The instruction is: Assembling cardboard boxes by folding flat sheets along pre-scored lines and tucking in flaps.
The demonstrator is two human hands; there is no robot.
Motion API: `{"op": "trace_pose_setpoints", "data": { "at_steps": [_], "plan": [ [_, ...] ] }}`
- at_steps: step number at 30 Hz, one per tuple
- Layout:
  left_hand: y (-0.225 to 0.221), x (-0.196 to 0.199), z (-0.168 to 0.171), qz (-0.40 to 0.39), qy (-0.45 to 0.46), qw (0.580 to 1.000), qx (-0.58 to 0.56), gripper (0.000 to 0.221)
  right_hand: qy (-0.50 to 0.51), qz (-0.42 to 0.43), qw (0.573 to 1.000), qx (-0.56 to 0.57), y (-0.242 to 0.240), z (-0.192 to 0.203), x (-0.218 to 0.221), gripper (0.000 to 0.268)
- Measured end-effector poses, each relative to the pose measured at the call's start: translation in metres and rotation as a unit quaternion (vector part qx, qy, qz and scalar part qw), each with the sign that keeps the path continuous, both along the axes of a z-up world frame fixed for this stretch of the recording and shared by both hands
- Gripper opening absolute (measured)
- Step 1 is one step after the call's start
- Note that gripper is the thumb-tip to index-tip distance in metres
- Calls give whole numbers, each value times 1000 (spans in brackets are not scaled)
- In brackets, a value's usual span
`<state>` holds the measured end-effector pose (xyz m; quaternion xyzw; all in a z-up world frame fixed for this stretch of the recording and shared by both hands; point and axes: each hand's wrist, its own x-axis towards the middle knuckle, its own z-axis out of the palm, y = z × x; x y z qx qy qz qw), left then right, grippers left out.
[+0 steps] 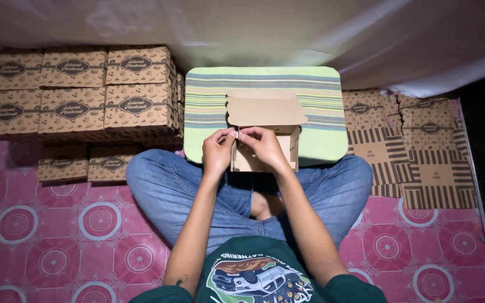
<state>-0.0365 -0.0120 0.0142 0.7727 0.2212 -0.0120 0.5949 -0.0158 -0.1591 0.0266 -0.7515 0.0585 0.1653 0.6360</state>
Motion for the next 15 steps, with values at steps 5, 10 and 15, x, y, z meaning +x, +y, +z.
{"op": "trace_pose_setpoints", "data": {
  "at_steps": [5, 10, 15],
  "plan": [
    [-2, -5, 5, -5, 14, 1000, 12, 29, -6, -4, 1000, -26, 1, -25, 7, 22],
    [-10, -13, 27, -28, 23, 998, 55, 32, -45, 8, 995, -87, -3, -53, 12, 16],
    [-21, -7, 18, -85, -134, 956, 247, 25, -85, 44, 983, -154, -5, -26, 5, 15]
  ]
}}
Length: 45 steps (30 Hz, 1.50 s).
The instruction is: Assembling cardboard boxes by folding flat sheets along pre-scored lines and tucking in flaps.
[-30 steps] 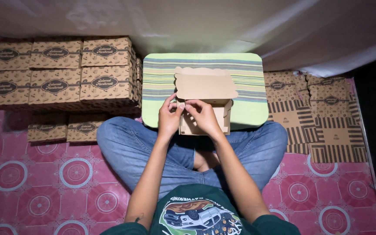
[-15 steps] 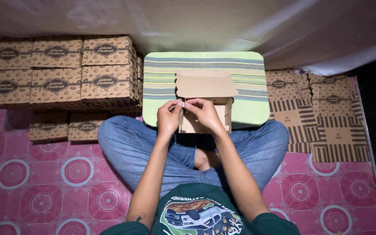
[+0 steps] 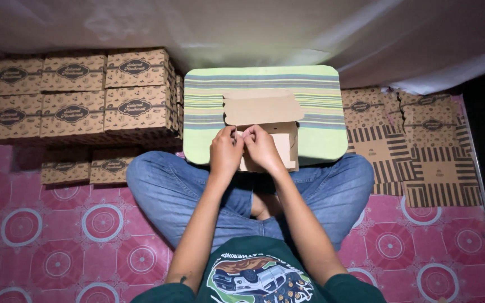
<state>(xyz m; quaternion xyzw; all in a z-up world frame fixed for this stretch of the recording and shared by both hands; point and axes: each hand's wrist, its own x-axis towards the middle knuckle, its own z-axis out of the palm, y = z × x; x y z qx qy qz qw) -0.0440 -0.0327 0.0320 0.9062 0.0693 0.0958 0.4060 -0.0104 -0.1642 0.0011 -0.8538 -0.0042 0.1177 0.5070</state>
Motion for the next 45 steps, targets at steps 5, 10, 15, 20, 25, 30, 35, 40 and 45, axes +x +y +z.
{"op": "trace_pose_setpoints", "data": {
  "at_steps": [5, 10, 15, 20, 25, 30, 35, 40, 45],
  "plan": [
    [0, 3, -1, 6, -10, 999, 34, 20, -86, -19, 991, -96, -13, 50, -22, 15],
    [-5, 6, -7, 6, -11, 997, 73, 16, -252, -153, 952, -88, -52, 61, -36, 9],
    [-24, 4, 2, 84, -58, 946, 308, 30, -195, -217, 949, -116, -98, 48, -34, 13],
    [-61, 17, 4, 9, -100, 973, 208, 26, -97, -198, 972, -79, -113, 28, -33, 26],
    [-105, 30, -5, -93, -15, 995, 40, 39, -25, -173, 983, -50, -114, 10, -31, 30],
    [-116, 29, -3, -122, 19, 992, 11, 22, 13, -212, 976, -41, -121, -22, -21, 23],
    [-105, 23, 4, -137, 24, 989, -42, 21, 6, -264, 960, 92, -115, -38, -10, 18],
    [-104, 19, 8, -149, 15, 987, -64, 20, -1, -301, 939, 169, -100, -13, -18, 15],
    [-101, 16, 1, -160, -1, 985, -61, 20, -3, -309, 930, 198, -95, -10, -18, 12]
  ]
}}
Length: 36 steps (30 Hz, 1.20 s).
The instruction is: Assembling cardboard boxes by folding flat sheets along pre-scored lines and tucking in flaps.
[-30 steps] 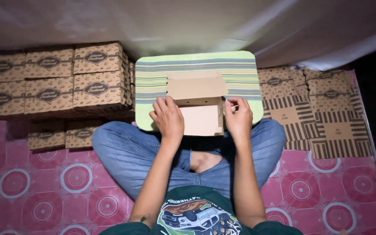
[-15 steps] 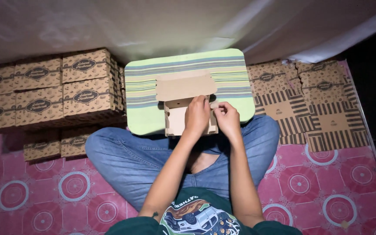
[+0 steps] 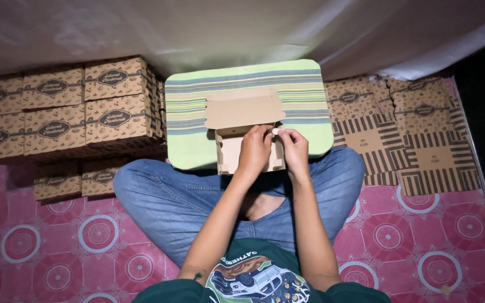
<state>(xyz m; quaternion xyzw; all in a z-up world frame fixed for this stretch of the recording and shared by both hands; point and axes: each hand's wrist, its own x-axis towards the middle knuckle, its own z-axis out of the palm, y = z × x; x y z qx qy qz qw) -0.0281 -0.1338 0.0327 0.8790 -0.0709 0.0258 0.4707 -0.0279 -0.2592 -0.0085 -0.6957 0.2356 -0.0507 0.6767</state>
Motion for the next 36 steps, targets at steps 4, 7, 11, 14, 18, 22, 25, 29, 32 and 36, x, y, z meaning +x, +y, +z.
{"op": "trace_pose_setpoints", "data": {
  "at_steps": [4, 7, 11, 14, 18, 22, 25, 29, 32, 36],
  "plan": [
    [0, -1, 0, 6, -8, 1000, -4, 20, -3, 2, 1000, 6, 3, 6, -3, 11],
    [1, -2, 1, 6, -14, 1000, -2, 21, -5, -1, 1000, 13, 6, 8, -2, 10],
    [-2, -11, 4, 22, -52, 997, 46, 22, -4, -21, 999, 39, 10, 5, 0, 10],
    [-6, -18, 5, 41, -88, 989, 112, 23, -5, -35, 998, 56, 10, -1, 2, 10],
    [-10, -19, 2, 63, -134, 973, 178, 22, -2, -41, 995, 87, 8, -2, 5, 10],
    [-14, -19, -7, 54, -131, 977, 157, 17, -3, -43, 994, 101, 12, 5, 3, 11],
    [-14, -16, -13, 53, -132, 975, 169, 14, -14, -24, 997, 77, 9, 3, 4, 10],
    [-7, -13, -17, 58, -107, 986, 114, 21, -14, -9, 998, 66, 5, 1, 1, 12],
    [-6, -12, -17, 59, -93, 988, 108, 24, -19, -7, 998, 51, 4, -7, 3, 12],
    [-5, -9, -17, 49, -72, 992, 93, 29, -31, -6, 999, 29, 6, 1, 2, 13]
  ]
}}
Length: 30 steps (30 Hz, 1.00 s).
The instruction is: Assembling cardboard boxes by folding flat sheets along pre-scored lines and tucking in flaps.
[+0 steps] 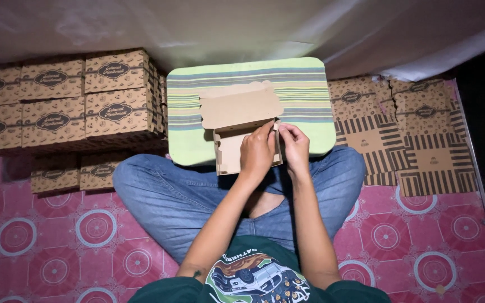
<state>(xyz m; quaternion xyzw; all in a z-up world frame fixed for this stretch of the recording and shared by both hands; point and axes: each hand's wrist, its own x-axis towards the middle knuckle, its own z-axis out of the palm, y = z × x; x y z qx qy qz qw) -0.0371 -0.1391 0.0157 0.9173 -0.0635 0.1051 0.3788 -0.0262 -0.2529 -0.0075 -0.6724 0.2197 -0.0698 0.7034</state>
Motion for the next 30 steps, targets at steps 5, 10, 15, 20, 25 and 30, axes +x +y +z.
{"op": "trace_pose_setpoints", "data": {
  "at_steps": [5, 10, 15, 20, 25, 30],
  "plan": [
    [-1, 2, -2, 1, 22, 1000, -2, 30, -12, 10, 1000, -19, 4, 7, -3, 15],
    [0, 4, -5, -7, 48, 999, 13, 33, -21, 27, 999, -24, 8, 9, -5, 16],
    [15, 5, 12, -69, 123, 989, -30, 39, -44, 74, 987, -139, -4, 7, -4, 19],
    [62, -8, 47, 49, -3, 993, -112, 23, -37, 30, 997, -56, -18, 14, -1, 23],
    [128, 20, 31, 201, -74, 973, -88, 22, -8, 18, 998, 63, -22, 13, 23, 32],
    [156, 62, -17, 105, 188, 947, -237, 51, 4, 62, 998, 2, -11, 11, 47, 34]
  ]
}}
